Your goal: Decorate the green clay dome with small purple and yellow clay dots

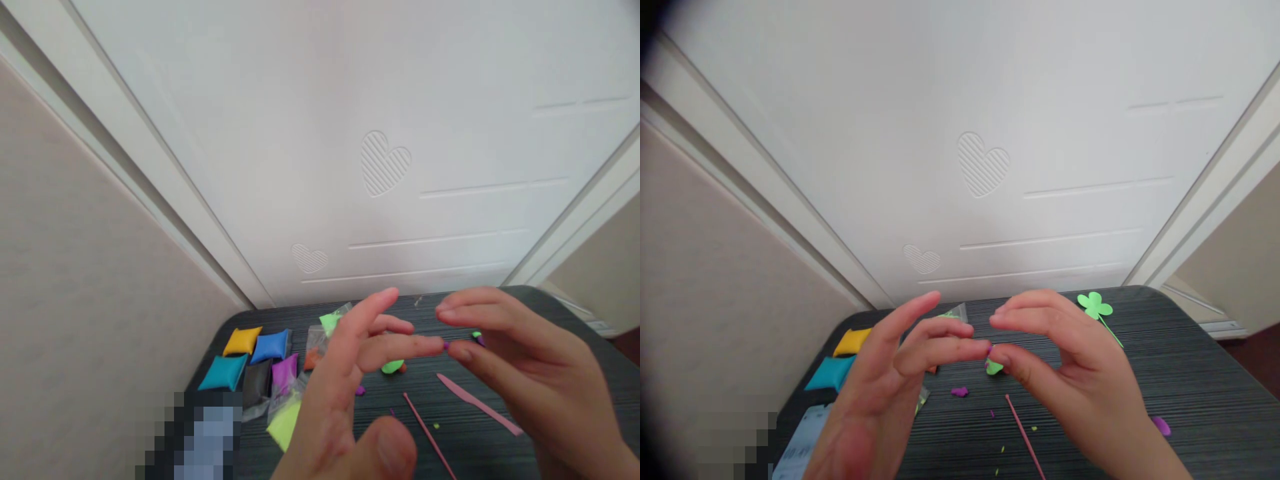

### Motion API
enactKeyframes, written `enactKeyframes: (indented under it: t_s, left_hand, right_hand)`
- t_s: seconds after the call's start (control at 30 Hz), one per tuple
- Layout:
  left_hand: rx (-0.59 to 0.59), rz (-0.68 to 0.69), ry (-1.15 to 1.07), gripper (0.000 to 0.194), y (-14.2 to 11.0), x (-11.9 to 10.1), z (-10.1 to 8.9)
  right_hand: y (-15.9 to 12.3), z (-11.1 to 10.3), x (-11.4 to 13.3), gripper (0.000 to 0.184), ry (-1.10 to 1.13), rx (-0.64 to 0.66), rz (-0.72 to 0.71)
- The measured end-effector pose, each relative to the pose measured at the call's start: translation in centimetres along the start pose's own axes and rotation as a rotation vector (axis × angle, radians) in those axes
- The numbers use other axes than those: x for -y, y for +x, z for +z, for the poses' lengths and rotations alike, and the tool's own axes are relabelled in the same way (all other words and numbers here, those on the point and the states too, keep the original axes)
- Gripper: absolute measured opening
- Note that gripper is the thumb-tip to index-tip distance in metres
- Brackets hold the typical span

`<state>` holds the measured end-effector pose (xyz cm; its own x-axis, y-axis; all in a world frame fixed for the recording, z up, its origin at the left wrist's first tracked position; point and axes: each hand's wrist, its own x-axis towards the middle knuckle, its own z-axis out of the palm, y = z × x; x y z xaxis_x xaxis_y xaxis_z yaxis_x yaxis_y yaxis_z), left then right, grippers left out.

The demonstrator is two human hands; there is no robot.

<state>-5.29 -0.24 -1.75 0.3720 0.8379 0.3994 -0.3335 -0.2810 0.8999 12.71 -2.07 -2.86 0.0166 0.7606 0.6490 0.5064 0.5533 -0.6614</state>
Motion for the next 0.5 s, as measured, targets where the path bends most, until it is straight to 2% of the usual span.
enactKeyframes:
  t_s: [0.13,0.27,0.5]
  left_hand:
    - [0.014,0.002,-0.024,0.060,-0.2,0.0,0.7]
    - [-0.007,-0.032,-0.056,0.061,-0.3,0.1,1.1]
    - [-0.042,-0.062,-0.026,0.061,-0.3,0.2,-0.3]
  right_hand:
    - [0.1,0.6,0.0,0.026,0.059,0.084,0.012]
    - [0.2,1.2,0.1,0.024,0.063,0.103,0.029]
    - [0.6,0.3,0.7,0.040,-0.005,0.245,0.022]
